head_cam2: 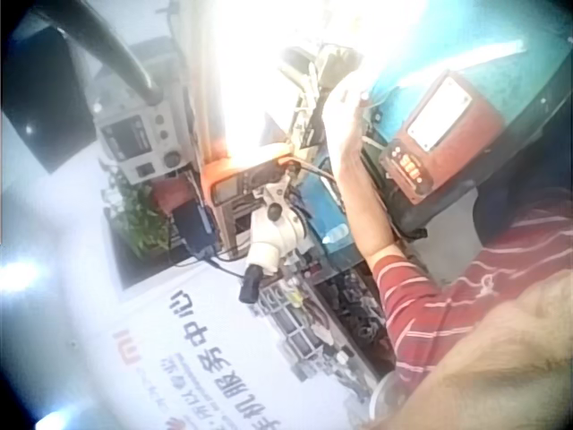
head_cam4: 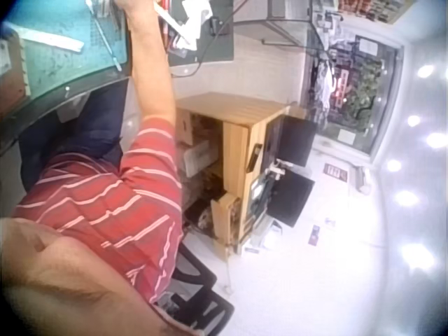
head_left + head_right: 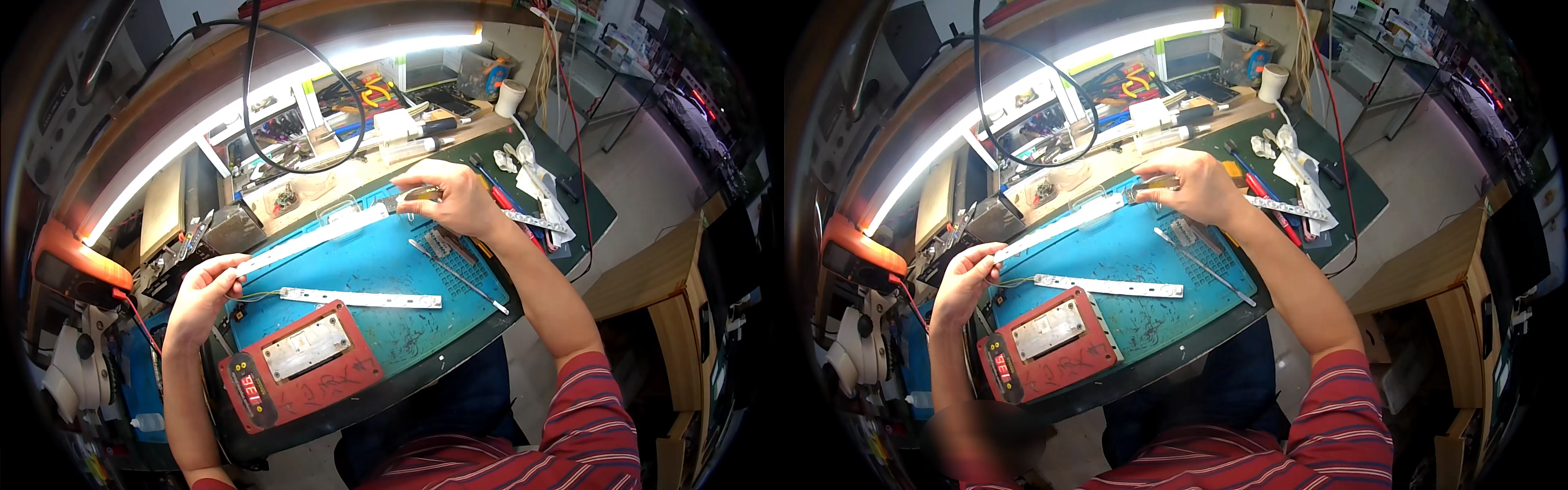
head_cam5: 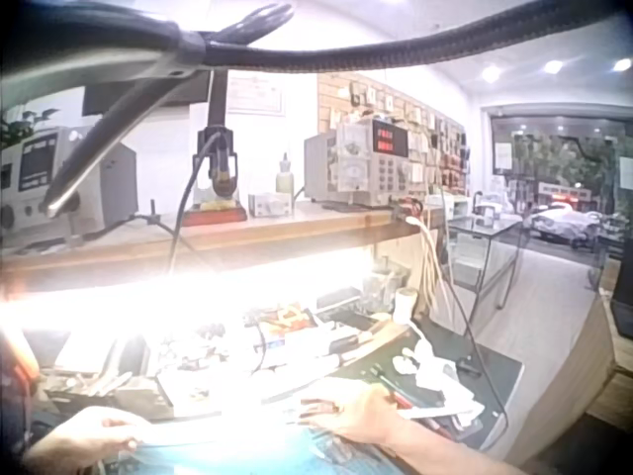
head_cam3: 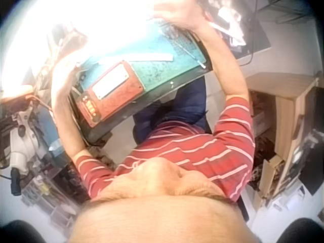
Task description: The person handles LED strip segments on a workbench, using a soldering iron and tweezers to work on the contacts. The person repeatedly picks up, positions, and adjusts the strips while monitoring a digital temperature display.
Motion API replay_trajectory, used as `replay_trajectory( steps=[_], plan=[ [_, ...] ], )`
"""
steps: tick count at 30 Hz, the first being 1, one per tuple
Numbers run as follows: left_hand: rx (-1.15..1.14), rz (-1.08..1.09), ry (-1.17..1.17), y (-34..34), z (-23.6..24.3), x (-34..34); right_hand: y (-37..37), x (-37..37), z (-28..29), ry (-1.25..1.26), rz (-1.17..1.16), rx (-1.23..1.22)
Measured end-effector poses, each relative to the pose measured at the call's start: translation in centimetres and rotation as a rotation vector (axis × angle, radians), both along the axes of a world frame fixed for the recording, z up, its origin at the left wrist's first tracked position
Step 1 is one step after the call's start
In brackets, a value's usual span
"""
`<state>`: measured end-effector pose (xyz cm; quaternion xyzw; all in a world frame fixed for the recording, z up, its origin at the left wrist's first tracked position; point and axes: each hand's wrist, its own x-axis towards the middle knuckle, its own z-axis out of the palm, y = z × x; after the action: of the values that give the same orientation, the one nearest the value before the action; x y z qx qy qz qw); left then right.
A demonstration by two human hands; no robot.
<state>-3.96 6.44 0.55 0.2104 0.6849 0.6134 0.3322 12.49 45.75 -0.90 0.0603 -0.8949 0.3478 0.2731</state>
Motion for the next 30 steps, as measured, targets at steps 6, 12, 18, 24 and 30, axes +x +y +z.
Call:
replay_trajectory(
  steps=[6,12,18,24,30],
  plan=[
    [0.003,-0.078,0.115,0.9,1.1,1.8,0.0,0.3,0.8,-0.171,-0.111,-0.059],
    [-0.077,-0.151,0.220,1.0,1.8,3.1,1.6,0.8,0.6,-0.293,0.129,-0.449],
    [0.006,-0.100,0.218,2.2,2.0,4.3,0.8,1.0,0.4,-0.155,0.081,-0.459],
    [0.020,0.011,0.262,2.0,1.7,3.6,-1.8,1.0,0.7,-0.204,0.136,-0.403],
    [-0.009,0.021,0.262,1.7,1.6,3.1,-1.9,0.7,0.0,-0.064,0.053,-0.381]
  ],
)
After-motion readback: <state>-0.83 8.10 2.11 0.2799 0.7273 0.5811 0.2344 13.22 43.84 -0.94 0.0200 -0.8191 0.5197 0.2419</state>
